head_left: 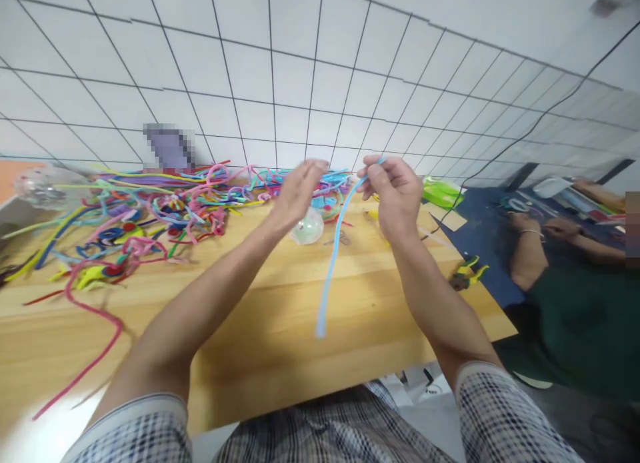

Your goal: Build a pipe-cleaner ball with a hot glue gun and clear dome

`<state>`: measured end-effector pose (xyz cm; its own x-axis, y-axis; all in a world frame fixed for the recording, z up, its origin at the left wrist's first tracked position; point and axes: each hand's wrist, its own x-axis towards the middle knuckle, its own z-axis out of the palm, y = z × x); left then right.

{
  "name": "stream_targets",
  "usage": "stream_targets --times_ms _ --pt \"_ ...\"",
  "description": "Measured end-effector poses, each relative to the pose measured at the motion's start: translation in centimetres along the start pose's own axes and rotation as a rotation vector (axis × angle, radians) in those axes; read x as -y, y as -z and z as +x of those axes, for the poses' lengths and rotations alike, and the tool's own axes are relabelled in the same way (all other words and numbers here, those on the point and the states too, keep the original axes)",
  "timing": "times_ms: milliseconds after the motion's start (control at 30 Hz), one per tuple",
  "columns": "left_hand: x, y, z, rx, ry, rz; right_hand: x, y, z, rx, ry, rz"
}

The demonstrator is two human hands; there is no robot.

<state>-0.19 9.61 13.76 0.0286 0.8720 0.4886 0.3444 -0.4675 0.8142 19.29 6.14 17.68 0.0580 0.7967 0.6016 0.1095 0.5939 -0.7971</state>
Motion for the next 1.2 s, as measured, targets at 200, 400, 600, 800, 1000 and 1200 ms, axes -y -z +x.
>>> stream_targets --times_ms 200,400,600,800,1000,1200 --pt "-3.8 -4.7 -11.8 0.321 0.333 -0.476 -0.8 0.5 -2.9 0.029 -0.099 0.102" --pt "-1.8 -5.4 -17.1 0.217 0.5 -0.444 -4.7 1.5 -4.9 -0.029 -0.294 0.208" --pt "-0.9 -4.2 -19.5 0.275 0.554 -0.357 -8.1 2.3 -6.3 -0.155 -0.463 0.283" --pt "0.0 -2.7 -20.7 0.3 0.592 -0.289 -10.1 2.8 -6.5 -0.214 -0.614 0.425" --pt "0.4 -2.7 -21.0 0.335 0.592 -0.322 -9.8 1.6 -9.1 0.051 -0.662 0.462" --pt "0.7 -3.2 -21.0 0.336 0.608 -0.385 -8.0 0.4 -10.9 0.235 -0.645 0.413"
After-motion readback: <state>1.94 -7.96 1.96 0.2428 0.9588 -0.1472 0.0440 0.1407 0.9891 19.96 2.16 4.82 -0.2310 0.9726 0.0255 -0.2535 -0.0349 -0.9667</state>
